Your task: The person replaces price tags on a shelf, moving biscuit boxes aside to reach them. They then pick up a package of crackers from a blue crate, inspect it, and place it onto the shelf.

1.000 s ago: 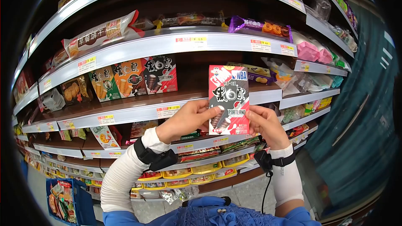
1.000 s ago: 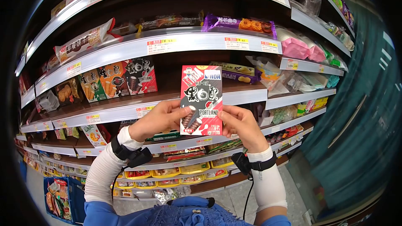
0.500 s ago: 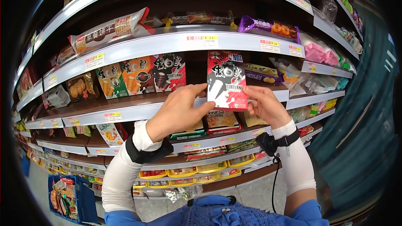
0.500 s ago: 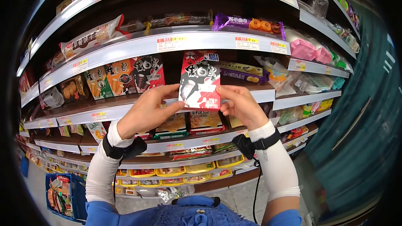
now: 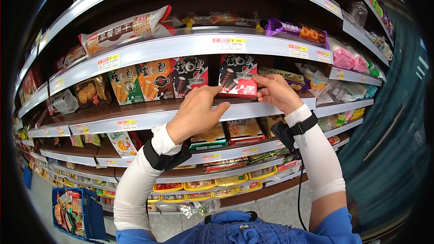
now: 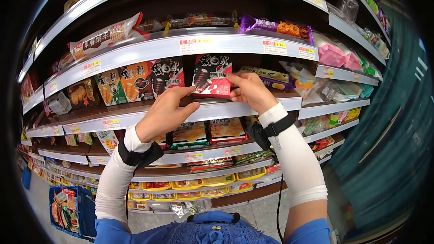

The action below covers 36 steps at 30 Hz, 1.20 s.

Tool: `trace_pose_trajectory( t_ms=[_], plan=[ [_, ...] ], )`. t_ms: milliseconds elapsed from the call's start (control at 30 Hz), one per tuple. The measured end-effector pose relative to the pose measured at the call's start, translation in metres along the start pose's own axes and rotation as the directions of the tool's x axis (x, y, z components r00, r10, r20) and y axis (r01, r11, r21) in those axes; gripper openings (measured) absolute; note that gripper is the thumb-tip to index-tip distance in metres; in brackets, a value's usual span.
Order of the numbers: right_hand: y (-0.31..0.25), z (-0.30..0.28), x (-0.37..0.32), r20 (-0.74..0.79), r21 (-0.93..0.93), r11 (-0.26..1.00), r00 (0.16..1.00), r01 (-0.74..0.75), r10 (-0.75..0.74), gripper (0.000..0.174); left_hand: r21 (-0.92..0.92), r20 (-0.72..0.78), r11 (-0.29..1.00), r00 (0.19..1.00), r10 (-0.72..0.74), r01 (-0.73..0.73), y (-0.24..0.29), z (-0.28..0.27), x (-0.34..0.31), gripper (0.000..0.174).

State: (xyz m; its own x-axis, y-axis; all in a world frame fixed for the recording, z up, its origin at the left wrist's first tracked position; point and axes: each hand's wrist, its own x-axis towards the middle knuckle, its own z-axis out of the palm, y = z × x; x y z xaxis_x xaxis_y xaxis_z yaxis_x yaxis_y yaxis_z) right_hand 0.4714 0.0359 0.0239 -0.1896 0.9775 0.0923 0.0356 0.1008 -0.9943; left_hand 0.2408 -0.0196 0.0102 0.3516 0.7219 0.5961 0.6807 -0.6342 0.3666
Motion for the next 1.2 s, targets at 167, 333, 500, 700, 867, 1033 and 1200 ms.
trace_pose_trajectory(
  t_ms=[167,333,500,700,867,1033,1200],
  plan=[
    [-0.001,0.005,0.007,-0.057,-0.077,0.997,0.998,0.019,-0.024,0.039,0.049,0.009,0.999,1.000,0.000,-0.001,-0.008,0.006,0.001,0.045],
    [0.001,0.005,0.021,-0.077,-0.158,0.987,0.997,0.009,-0.021,0.040,0.103,0.041,0.994,0.999,0.024,-0.028,-0.012,0.010,-0.001,0.040],
    [-0.007,0.009,0.035,-0.053,-0.331,0.944,0.999,-0.016,-0.001,0.042,0.130,0.023,0.991,1.000,0.003,-0.006,-0.010,-0.001,-0.004,0.038],
    [-0.005,0.010,0.036,-0.064,-0.296,0.955,0.998,-0.012,-0.007,0.041,0.160,0.035,0.987,0.999,-0.040,0.034,-0.018,-0.019,-0.009,0.039],
    [-0.007,0.010,0.031,-0.083,-0.268,0.962,0.996,-0.045,0.024,0.038,0.141,0.049,0.988,0.996,-0.071,0.064,-0.024,-0.026,-0.014,0.039],
    [-0.006,0.018,0.038,-0.135,-0.276,0.957,0.989,-0.087,0.051,0.036,0.152,0.066,0.987,0.996,-0.054,0.044,-0.022,-0.030,-0.018,0.040],
    [-0.014,0.027,0.049,-0.111,-0.319,0.940,0.990,-0.121,0.090,0.039,0.130,0.046,0.991,0.998,-0.038,0.032,-0.026,-0.029,-0.019,0.039]
  ],
)
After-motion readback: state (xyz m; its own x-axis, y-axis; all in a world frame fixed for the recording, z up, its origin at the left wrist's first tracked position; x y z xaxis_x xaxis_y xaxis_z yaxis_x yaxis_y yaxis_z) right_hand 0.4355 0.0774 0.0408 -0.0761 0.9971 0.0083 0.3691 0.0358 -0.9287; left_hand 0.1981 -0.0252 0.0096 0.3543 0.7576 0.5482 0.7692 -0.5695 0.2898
